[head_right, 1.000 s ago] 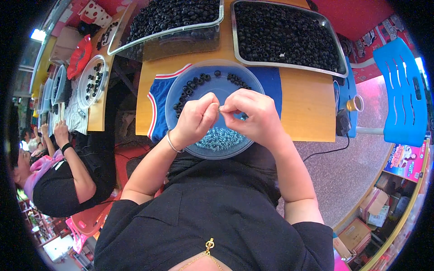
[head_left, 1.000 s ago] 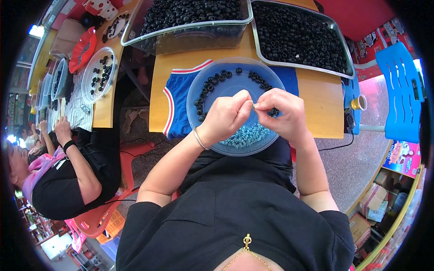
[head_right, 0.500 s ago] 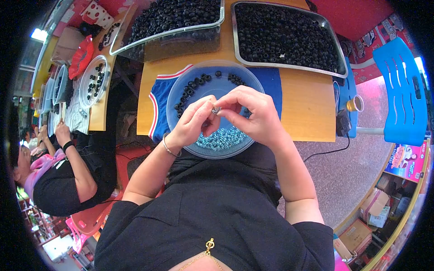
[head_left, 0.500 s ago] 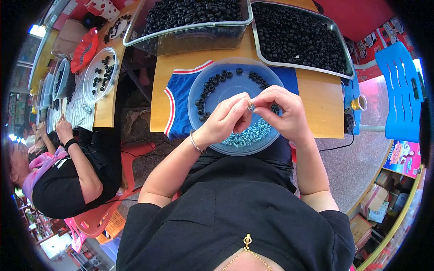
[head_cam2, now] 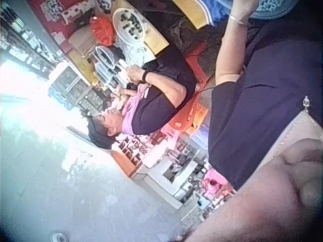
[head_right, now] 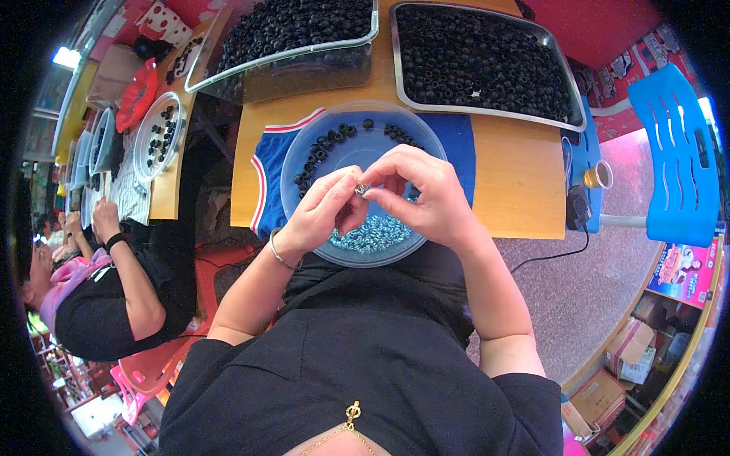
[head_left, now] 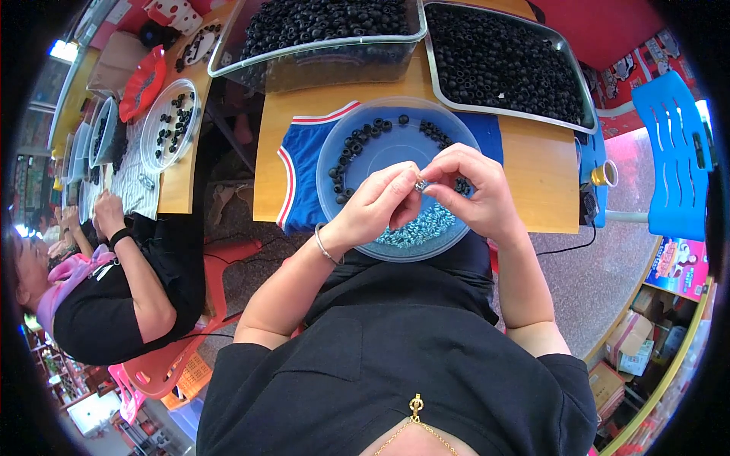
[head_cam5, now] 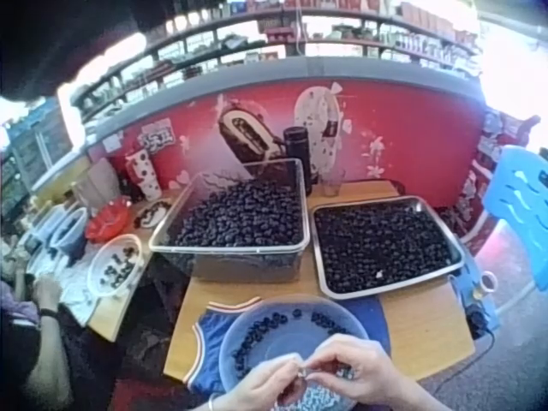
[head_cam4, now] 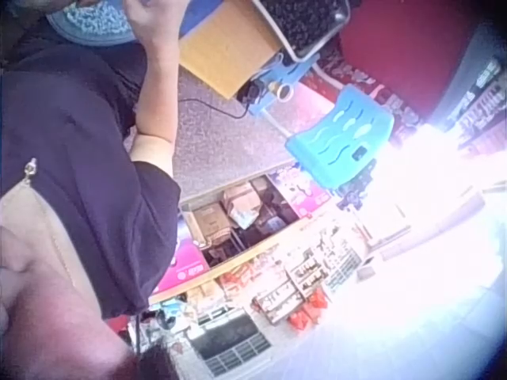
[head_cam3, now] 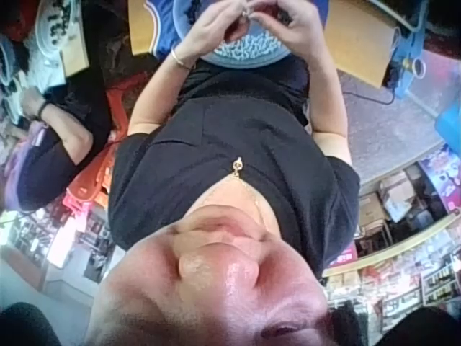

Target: The person assembles small black rings onto teal-colored beads by hand.

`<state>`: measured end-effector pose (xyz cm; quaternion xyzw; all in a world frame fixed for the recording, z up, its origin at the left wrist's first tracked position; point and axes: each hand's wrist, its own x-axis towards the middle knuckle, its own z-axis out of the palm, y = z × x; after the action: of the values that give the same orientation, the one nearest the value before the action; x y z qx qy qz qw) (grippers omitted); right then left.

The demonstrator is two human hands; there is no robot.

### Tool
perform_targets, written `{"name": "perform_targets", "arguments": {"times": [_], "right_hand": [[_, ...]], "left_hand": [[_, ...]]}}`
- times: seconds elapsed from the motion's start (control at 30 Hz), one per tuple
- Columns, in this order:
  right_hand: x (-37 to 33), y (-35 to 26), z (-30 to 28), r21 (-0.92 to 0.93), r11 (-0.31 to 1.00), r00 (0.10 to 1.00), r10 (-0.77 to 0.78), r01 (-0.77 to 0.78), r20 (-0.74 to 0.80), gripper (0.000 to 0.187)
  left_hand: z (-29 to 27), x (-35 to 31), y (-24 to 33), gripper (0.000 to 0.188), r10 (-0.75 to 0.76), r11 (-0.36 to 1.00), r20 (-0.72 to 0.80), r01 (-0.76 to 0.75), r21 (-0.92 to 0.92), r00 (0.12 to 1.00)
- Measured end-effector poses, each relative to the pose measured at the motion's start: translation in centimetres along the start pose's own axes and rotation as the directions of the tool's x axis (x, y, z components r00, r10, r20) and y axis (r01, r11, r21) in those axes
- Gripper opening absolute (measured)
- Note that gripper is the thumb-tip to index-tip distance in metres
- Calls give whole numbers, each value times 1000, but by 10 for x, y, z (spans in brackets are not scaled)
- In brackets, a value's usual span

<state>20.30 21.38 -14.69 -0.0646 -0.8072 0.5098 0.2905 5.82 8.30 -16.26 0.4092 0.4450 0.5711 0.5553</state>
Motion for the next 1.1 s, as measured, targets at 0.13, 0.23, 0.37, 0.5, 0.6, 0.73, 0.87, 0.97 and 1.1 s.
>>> {"name": "perform_targets", "arguments": {"times": [0.13,0.23,0.37,0.5,0.6,0.73,0.87,0.97,1.1], "right_hand": [[2,-5,2,-20,1000,1000,13,-13,9,20],[-1,-5,5,-40,999,999,25,-26,-40,17],[-1,-7,8,-40,997,996,60,-63,-65,13],[-2,-8,9,-38,994,993,97,-100,-70,11],[-1,-9,9,-27,988,986,151,-153,-66,11],[-3,-6,10,57,977,974,211,-207,-81,10],[-6,-3,11,239,912,934,353,-332,-50,9],[-6,-4,11,270,896,927,374,-352,-36,9],[-6,-4,11,240,917,937,342,-318,-68,9]], "left_hand": [[-1,-1,-3,31,-11,988,-6,10,-154,1000],[2,-1,-2,31,-30,993,-19,28,-117,999],[4,-1,-5,31,14,996,-44,-18,-86,999],[9,-2,-1,29,46,997,-158,-34,73,986],[12,-4,-3,20,164,977,-275,-117,178,947],[10,-3,-5,13,418,855,-270,-275,440,867],[7,-1,-6,20,568,706,-217,-335,623,794],[6,0,-4,21,608,666,-189,-367,649,771],[4,0,-2,20,622,646,-179,-371,667,762]]}}
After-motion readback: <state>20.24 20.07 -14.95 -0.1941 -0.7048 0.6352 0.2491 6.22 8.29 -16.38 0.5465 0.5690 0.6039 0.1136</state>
